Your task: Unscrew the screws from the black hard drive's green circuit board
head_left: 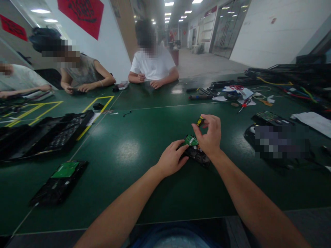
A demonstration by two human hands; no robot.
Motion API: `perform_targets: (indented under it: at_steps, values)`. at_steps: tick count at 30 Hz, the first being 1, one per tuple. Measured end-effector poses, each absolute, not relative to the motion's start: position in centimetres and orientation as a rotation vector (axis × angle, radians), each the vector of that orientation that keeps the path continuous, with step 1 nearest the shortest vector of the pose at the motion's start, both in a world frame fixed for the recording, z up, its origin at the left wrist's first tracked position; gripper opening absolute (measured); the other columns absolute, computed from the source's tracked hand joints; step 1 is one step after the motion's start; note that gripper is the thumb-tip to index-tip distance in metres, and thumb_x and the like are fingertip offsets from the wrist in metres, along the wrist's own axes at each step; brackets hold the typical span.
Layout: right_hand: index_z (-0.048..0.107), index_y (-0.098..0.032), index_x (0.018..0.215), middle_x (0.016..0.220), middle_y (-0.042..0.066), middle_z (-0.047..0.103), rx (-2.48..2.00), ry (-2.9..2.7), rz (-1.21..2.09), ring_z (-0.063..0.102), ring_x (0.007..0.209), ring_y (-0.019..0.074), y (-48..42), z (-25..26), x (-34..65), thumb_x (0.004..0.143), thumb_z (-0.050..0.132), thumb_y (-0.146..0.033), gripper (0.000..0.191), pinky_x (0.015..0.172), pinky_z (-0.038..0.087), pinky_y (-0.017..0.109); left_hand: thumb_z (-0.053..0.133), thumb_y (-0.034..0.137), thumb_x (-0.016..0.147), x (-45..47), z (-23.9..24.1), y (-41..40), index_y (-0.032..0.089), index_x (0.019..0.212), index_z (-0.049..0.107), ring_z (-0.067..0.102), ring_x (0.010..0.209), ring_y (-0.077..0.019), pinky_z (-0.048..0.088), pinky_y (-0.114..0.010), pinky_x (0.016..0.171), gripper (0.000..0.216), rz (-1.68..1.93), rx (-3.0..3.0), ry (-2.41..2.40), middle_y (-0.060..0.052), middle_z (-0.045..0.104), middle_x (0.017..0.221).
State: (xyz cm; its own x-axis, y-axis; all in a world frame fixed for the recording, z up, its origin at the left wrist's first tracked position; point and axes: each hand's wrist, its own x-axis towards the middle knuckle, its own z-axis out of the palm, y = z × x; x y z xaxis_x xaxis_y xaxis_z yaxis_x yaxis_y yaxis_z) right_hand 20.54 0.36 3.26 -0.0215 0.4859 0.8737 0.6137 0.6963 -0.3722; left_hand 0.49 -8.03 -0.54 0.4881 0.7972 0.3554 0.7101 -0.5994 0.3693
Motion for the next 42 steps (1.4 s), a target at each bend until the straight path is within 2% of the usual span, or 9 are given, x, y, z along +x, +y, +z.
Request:
perform_targets:
  at_steps: [6,11,14,19,22,26,30,36,42]
  values:
    - [0.048,-0.027,0.147,0.139,0.015,0.056,-0.865,-1.694,-0.111,0.063,0.12,0.0299,0.24,3.51,20.37,0.101,0.058,-0.027,0.048,0.088,0.066,0.049,0.065,0.034,0.101,0.42,-0.53,-8.03,0.02,0.148,0.055,0.053,0.143,-0.036,0.051,-0.058,0.116,0.05,0.756,2.557,1.304,-0.019,0.052,0.154]
    - [0.052,-0.027,0.136,0.13,0.014,0.057,-0.87,-1.635,-0.129,0.062,0.114,0.029,0.29,3.4,20.41,0.096,0.07,-0.033,0.044,0.075,0.066,0.043,0.065,0.033,0.1,0.41,-0.61,-8.01,0.02,0.149,0.055,0.053,0.141,-0.0355,0.051,-0.057,0.116,0.051,0.759,2.546,1.301,-0.018,0.051,0.154]
    - [0.054,-0.028,0.135,0.126,0.013,0.055,-0.891,-1.635,-0.134,0.061,0.111,0.0283,0.34,3.3,20.52,0.096,0.071,-0.037,0.044,0.076,0.066,0.044,0.065,0.033,0.1,0.39,-0.82,-7.94,0.022,0.149,0.055,0.052,0.143,-0.0357,0.05,-0.058,0.116,0.052,0.766,2.545,1.3,-0.017,0.05,0.155]
    - [0.052,-0.03,0.146,0.13,0.014,0.052,-0.907,-1.652,-0.119,0.057,0.121,0.0307,0.52,2.93,20.5,0.101,0.06,-0.03,0.046,0.084,0.066,0.048,0.065,0.034,0.1,0.41,-0.77,-7.96,0.02,0.149,0.054,0.052,0.143,-0.0356,0.05,-0.057,0.117,0.052,0.755,2.547,1.299,-0.018,0.05,0.155]
    - [0.049,-0.029,0.151,0.132,0.014,0.052,-0.912,-1.655,-0.088,0.061,0.116,0.0288,0.55,2.81,20.49,0.103,0.053,-0.026,0.048,0.087,0.066,0.05,0.065,0.034,0.101,0.45,-0.66,-8.02,0.019,0.149,0.055,0.052,0.142,-0.0356,0.05,-0.057,0.117,0.051,0.748,2.547,1.305,-0.018,0.051,0.154]
    - [0.05,-0.027,0.148,0.132,0.014,0.052,-0.913,-1.644,-0.079,0.063,0.108,0.0267,0.41,3.07,20.49,0.101,0.06,-0.031,0.049,0.083,0.067,0.047,0.066,0.034,0.1,0.45,-0.7,-8.02,0.021,0.148,0.055,0.053,0.142,-0.0353,0.05,-0.058,0.116,0.051,0.767,2.54,1.303,-0.017,0.051,0.154]
    - [0.053,-0.028,0.142,0.127,0.013,0.054,-0.911,-1.655,-0.098,0.061,0.111,0.028,0.37,3.22,20.51,0.099,0.066,-0.035,0.045,0.083,0.067,0.046,0.066,0.033,0.1,0.44,-0.75,-7.99,0.02,0.148,0.055,0.053,0.143,-0.0355,0.05,-0.058,0.117,0.051,0.774,2.547,1.293,-0.018,0.051,0.155]
    - [0.046,-0.027,0.152,0.137,0.016,0.055,-0.886,-1.679,-0.051,0.063,0.121,0.0301,0.81,2.59,20.6,0.105,0.051,-0.03,0.047,0.091,0.065,0.051,0.065,0.033,0.1,0.47,-0.73,-7.99,0.021,0.148,0.055,0.052,0.143,-0.0357,0.05,-0.057,0.117,0.051,0.767,2.552,1.302,-0.018,0.051,0.155]
    - [0.052,-0.028,0.142,0.127,0.013,0.058,-0.883,-1.657,-0.076,0.062,0.116,0.0297,0.5,2.91,20.52,0.099,0.067,-0.038,0.046,0.084,0.066,0.047,0.065,0.033,0.1,0.47,-0.75,-7.99,0.018,0.148,0.056,0.053,0.142,-0.0358,0.05,-0.056,0.117,0.051,0.757,2.558,1.306,-0.019,0.052,0.153]
